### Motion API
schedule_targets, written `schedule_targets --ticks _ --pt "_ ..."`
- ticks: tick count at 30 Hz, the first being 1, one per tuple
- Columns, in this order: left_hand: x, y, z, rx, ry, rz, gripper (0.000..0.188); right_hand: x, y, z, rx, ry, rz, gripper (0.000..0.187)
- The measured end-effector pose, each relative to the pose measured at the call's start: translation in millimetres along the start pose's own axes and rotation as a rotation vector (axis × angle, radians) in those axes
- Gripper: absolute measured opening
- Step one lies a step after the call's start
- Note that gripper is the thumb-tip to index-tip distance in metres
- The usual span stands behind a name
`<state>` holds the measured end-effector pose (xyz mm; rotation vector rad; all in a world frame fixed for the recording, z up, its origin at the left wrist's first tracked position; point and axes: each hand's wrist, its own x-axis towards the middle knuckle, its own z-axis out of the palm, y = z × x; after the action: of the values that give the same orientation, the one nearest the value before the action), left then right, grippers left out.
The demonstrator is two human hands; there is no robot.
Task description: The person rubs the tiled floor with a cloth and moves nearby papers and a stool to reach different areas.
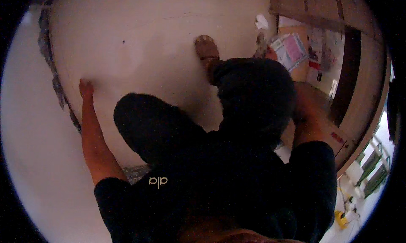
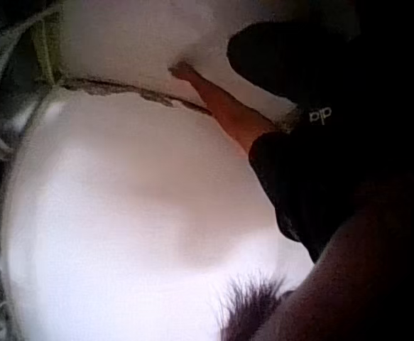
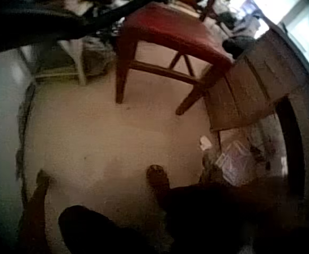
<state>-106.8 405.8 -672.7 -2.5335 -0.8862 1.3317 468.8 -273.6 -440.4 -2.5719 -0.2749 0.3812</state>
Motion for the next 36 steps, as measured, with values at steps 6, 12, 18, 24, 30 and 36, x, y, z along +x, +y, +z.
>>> schedule_targets --ticks 6,12,18,24,30,36 --pt "17.9 61.9 -135.4 -0.516 0.247 0.329 0.053 -98.3 152.5 59.0 -0.489 -0.420 0.411 0.045" --pt "31.2 135.1 -165.3 -0.648 -0.044 0.203 0.093 -59.5 146.9 103.5 -0.514 -0.547 0.731 0.047" --pt "22.2 146.6 -157.5 -0.694 0.082 -0.006 0.101 170.7 61.3 134.0 -0.618 0.229 0.565 0.049" --pt "1.5 138.4 -179.0 -0.975 -0.099 0.026 0.101 253.7 -53.0 140.5 0.283 0.554 -0.025 0.029" --pt "21.2 141.0 -137.2 -0.696 0.158 0.086 0.107 96.4 -33.1 138.1 0.056 0.197 -0.099 0.052" --pt "-8.3 173.2 -234.2 -1.171 0.115 0.212 0.055 63.1 -22.1 121.6 0.575 0.116 0.245 0.046"
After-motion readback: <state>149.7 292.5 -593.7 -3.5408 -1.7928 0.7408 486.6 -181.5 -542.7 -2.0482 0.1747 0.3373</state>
